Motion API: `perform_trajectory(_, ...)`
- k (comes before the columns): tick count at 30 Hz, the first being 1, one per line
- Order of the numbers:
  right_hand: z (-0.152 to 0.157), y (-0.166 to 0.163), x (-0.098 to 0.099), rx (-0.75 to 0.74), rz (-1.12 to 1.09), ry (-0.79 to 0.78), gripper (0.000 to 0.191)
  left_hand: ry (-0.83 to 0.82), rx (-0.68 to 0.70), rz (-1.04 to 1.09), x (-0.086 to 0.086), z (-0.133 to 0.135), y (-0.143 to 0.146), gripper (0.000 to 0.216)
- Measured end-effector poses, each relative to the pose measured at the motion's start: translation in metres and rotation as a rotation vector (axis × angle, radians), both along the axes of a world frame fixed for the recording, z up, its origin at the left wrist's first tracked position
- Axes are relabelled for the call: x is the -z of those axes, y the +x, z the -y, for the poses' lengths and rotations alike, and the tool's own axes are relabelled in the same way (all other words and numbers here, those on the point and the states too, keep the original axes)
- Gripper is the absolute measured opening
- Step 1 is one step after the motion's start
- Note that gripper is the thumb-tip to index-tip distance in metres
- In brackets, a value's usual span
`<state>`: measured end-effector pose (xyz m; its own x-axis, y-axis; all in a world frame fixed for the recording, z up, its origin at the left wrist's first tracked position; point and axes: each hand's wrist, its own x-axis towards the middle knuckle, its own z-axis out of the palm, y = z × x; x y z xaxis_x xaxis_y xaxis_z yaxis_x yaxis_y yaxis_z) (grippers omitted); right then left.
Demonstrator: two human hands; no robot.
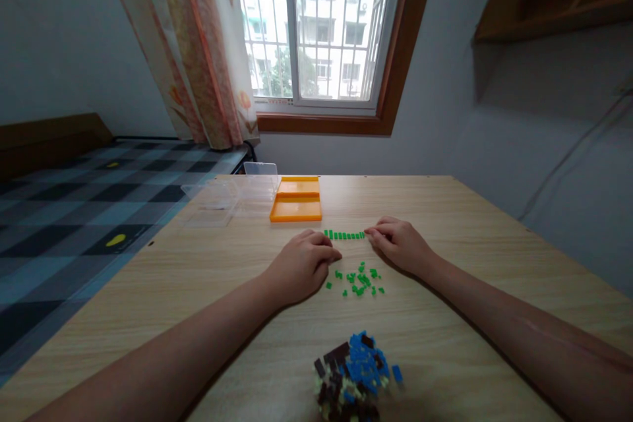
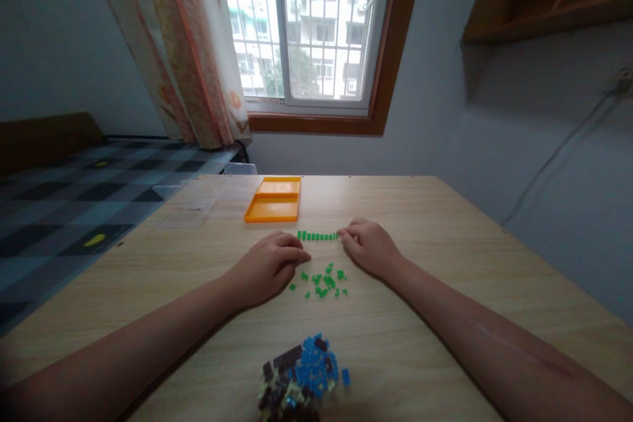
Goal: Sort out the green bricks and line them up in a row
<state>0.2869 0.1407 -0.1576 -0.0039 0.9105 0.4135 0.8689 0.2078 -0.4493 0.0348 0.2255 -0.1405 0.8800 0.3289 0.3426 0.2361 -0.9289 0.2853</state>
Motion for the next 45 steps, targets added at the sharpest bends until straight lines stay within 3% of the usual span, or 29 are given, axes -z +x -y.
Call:
perform_trajectory(18, 0.0012, -0.001, -0.0016, -0.043, -0.015, 0.038, 0.034, -0.021, 0.006, 0.021, 0.0013, -0.0002, 0.0, 0.033)
perform_trajectory(25, 0.0024, 0.0044, -0.0031, -0.298, -0.227, -0.061, 0.022, -0.439, 0.07, 0.155, -0.0067, -0.0052, -0.0007, 0.021)
perform_trajectory(28, 0.0036, 0.005, -0.0052, -0.371, -0.271, -0.144, 0.023, -0.51, 0.076, 0.161, -0.0068, -0.0077, -0.0018, 0.021)
perform_trajectory(34, 0.0067, 0.0024, -0.009, -0.499, -0.37, -0.195, 0.036, -0.466, 0.045, 0.101, -0.0043, -0.0082, -0.0042, 0.031)
perform_trajectory(45, 0.0043, 0.0065, -0.0072, -0.481, -0.451, -0.254, 0.038, -0.344, 0.014, 0.075, -0.0034, -0.0055, -0.0016, 0.035)
